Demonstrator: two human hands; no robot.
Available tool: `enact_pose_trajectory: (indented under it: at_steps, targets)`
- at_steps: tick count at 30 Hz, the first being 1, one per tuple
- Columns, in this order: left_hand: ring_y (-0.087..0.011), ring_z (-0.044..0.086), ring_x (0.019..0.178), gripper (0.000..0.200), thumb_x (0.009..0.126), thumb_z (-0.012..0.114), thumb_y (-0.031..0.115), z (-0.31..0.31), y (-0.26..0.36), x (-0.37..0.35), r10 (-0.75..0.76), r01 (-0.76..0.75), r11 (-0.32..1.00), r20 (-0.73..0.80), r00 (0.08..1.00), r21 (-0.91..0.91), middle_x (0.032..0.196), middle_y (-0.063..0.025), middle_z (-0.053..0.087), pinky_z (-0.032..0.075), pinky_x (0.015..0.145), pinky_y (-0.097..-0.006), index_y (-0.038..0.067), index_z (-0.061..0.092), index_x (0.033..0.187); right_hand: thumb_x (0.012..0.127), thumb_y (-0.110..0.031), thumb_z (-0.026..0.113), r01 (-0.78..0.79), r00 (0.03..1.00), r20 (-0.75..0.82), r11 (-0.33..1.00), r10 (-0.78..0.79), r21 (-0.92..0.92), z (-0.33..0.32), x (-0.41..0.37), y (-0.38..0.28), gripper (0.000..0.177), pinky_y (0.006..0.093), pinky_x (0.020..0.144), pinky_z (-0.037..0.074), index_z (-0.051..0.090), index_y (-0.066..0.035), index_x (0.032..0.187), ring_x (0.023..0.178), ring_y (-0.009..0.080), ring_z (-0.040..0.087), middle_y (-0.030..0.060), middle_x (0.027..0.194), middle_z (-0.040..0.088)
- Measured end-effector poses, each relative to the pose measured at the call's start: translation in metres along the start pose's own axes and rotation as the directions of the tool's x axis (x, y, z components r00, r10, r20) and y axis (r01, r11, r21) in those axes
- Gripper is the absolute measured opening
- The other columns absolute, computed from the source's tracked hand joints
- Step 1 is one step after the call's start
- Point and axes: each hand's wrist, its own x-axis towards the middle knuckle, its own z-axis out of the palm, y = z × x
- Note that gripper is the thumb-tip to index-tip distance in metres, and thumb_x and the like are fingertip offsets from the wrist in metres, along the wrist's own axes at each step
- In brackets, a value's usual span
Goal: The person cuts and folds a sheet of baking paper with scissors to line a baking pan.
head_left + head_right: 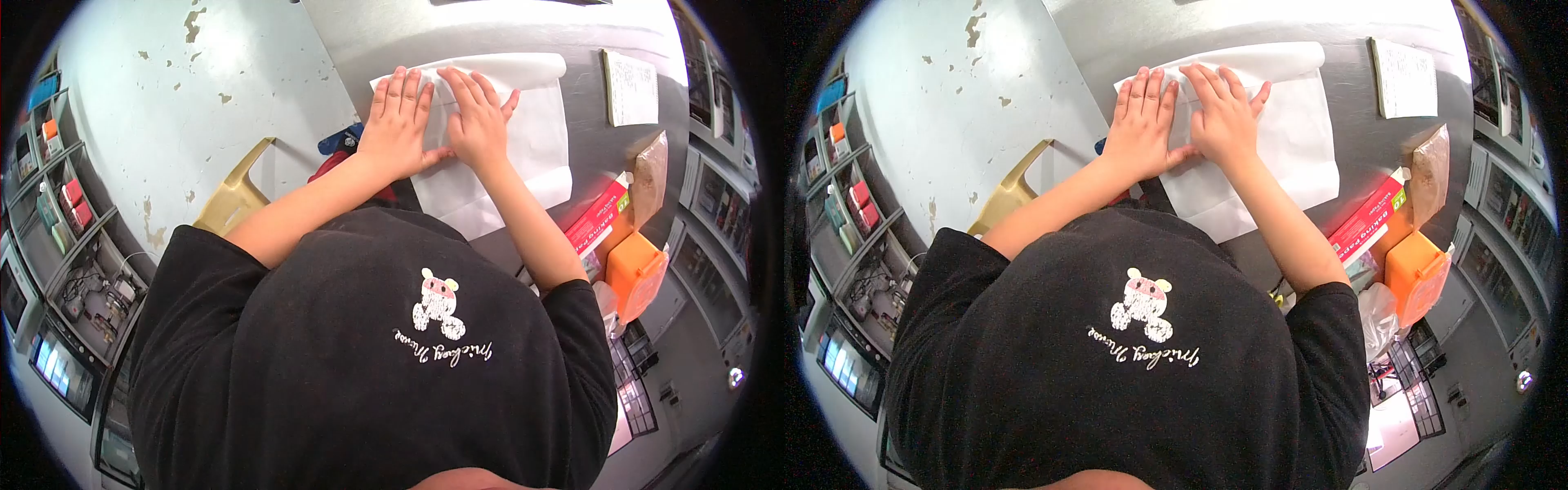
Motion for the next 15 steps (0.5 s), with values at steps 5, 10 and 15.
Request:
enact_pose_trajectory:
  at_steps: [5,10,15]
  targets:
    - [-0.038,0.011,0.138,0.097,0.076,0.05,0.066,-0.006,0.003,0.001,-0.017,0.01,0.995,0.077,0.997,0.094,0.147,-0.0235,0.018,0.006,0.111,-0.0493,-0.002,0.026,0.14,0.075,-0.024,0.049,0.064,0.998,0.016,0.998,-0.064,-0.022,-0.001,0.011,-0.022,0.054,0.0674,0.102,-0.004,0.049,-0.027,0.129,0.13,0.0246,0.034,-0.0073,0.138,0.044]
    - [-0.0377,0.011,0.138,0.097,0.076,0.049,0.068,-0.007,0.003,0.003,-0.048,0.034,0.99,0.095,0.994,0.137,0.147,-0.0227,0.018,0.005,0.111,-0.0491,-0.001,0.028,0.14,0.076,-0.026,0.049,0.204,0.977,0.065,0.979,-0.204,-0.003,0.005,0.02,-0.01,0.057,0.0655,0.103,-0.007,0.046,-0.029,0.133,0.135,0.0238,0.029,-0.0086,0.142,0.038]
    - [-0.0383,0.014,0.137,0.098,0.076,0.045,0.072,-0.004,0.002,0.001,-0.016,0.013,0.998,0.043,0.999,0.069,0.145,-0.0244,0.022,0.007,0.111,-0.0496,-0.002,0.03,0.138,0.074,-0.024,0.049,0.155,0.988,0.036,0.977,-0.151,-0.144,-0.002,0.02,0.026,0.065,0.0616,0.105,-0.009,0.038,-0.032,0.138,0.136,0.0205,0.027,-0.0121,0.143,0.037]
